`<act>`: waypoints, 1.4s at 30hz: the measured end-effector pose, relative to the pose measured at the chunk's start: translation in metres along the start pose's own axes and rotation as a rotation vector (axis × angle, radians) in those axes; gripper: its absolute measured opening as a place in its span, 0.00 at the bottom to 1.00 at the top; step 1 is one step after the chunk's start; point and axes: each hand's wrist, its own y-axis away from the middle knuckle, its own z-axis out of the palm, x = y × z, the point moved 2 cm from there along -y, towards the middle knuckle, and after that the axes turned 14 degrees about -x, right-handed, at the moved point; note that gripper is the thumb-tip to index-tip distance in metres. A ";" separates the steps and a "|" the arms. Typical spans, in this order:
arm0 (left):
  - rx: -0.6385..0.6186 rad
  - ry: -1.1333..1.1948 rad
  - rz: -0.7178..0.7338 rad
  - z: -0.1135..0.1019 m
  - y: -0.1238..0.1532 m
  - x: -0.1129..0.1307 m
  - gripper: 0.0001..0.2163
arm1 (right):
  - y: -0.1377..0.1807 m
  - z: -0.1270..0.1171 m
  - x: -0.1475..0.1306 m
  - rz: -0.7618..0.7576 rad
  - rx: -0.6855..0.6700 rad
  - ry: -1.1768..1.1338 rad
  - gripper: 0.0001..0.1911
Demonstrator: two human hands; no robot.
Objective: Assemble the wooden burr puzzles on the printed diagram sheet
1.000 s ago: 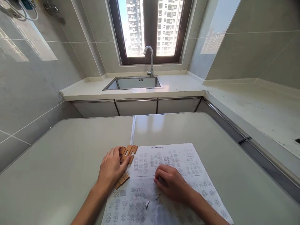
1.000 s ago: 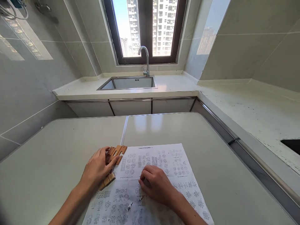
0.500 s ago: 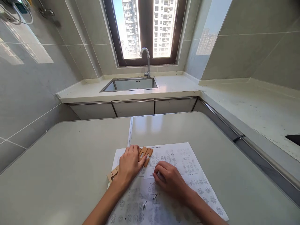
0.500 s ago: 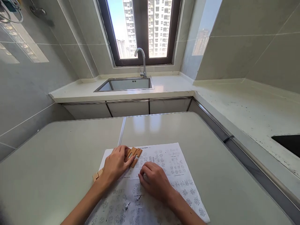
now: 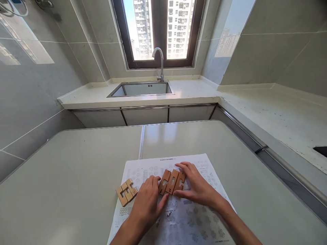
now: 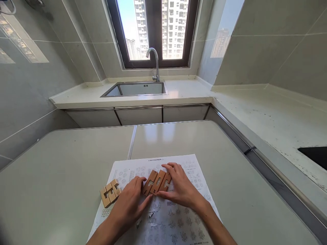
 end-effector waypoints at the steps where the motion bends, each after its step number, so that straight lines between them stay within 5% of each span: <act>1: -0.010 -0.008 -0.014 0.002 0.000 -0.001 0.14 | 0.001 -0.001 0.000 0.010 -0.030 0.009 0.50; 4: -0.041 -0.002 -0.046 0.003 0.000 -0.003 0.12 | 0.003 -0.003 0.001 0.026 -0.053 0.039 0.54; 10: -0.027 -0.048 -0.058 -0.004 -0.004 0.004 0.06 | 0.000 -0.001 -0.001 0.012 -0.068 0.082 0.46; 15: 0.050 -0.111 -0.056 -0.003 -0.010 0.006 0.03 | -0.003 0.011 -0.003 0.009 0.008 0.141 0.55; 21: 0.088 -0.062 -0.038 0.003 -0.012 0.001 0.08 | -0.007 0.018 -0.006 -0.012 0.121 0.149 0.41; 27: 0.088 0.549 -0.063 -0.003 -0.005 0.003 0.15 | -0.006 0.004 -0.008 -0.021 0.225 -0.150 0.33; 33: -0.052 1.283 -0.021 0.005 -0.005 0.012 0.22 | -0.007 0.004 -0.007 -0.094 0.198 -0.736 0.34; 42: -0.080 1.503 -0.043 0.008 -0.006 0.010 0.25 | -0.006 0.006 -0.015 -0.162 0.040 -1.028 0.40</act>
